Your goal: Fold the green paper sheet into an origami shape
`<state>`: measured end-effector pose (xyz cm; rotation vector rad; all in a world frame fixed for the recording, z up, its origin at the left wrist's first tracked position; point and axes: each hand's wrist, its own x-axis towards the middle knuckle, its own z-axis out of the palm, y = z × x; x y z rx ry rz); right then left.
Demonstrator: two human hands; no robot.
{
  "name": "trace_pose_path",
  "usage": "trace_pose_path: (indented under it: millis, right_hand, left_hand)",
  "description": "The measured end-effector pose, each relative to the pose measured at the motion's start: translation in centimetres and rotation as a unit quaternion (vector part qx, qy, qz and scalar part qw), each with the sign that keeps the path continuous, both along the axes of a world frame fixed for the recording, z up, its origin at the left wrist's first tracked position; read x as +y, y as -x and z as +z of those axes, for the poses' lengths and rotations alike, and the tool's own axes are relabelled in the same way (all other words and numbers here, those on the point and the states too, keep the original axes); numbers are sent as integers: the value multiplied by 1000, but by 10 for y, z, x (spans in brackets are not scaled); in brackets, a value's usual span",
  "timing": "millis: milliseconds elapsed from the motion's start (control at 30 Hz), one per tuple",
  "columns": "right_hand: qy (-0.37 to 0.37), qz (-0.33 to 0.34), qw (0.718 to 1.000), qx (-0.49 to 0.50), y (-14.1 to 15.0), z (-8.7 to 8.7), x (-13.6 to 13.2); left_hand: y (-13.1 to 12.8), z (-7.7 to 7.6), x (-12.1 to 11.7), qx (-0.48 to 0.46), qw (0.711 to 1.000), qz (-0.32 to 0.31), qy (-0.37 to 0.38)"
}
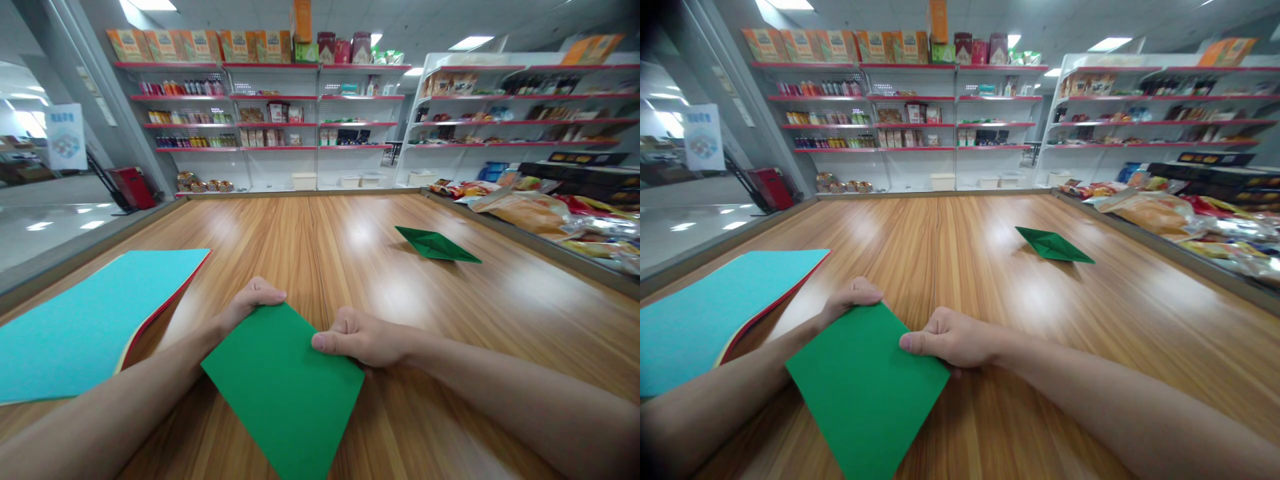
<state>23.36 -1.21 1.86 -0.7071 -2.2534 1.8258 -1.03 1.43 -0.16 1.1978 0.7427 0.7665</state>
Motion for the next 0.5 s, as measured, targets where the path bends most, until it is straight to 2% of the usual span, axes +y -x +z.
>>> trace_pose_path:
  millis: [167, 267, 367, 433, 500]
  right_hand:
    - [-13, 57, 998, -36, -11, -1, 5]
    - [-2, 56, 998, 2, -16, -7, 11]
    - [23, 29, 994, 105, -16, -13, 15]
    - [35, -11, 995, 97, -13, -13, 14]
    - [21, -7, 998, 51, -10, -11, 10]
  left_hand:
    - [33, 12, 12, -7, 996, 53, 70]
    - [43, 17, 13, -12, 988, 88, 123]
    - [32, 15, 11, -2, 997, 45, 63]
    - [19, 11, 8, 6, 998, 22, 52]
    - [8, 7, 5, 13, 998, 8, 53]
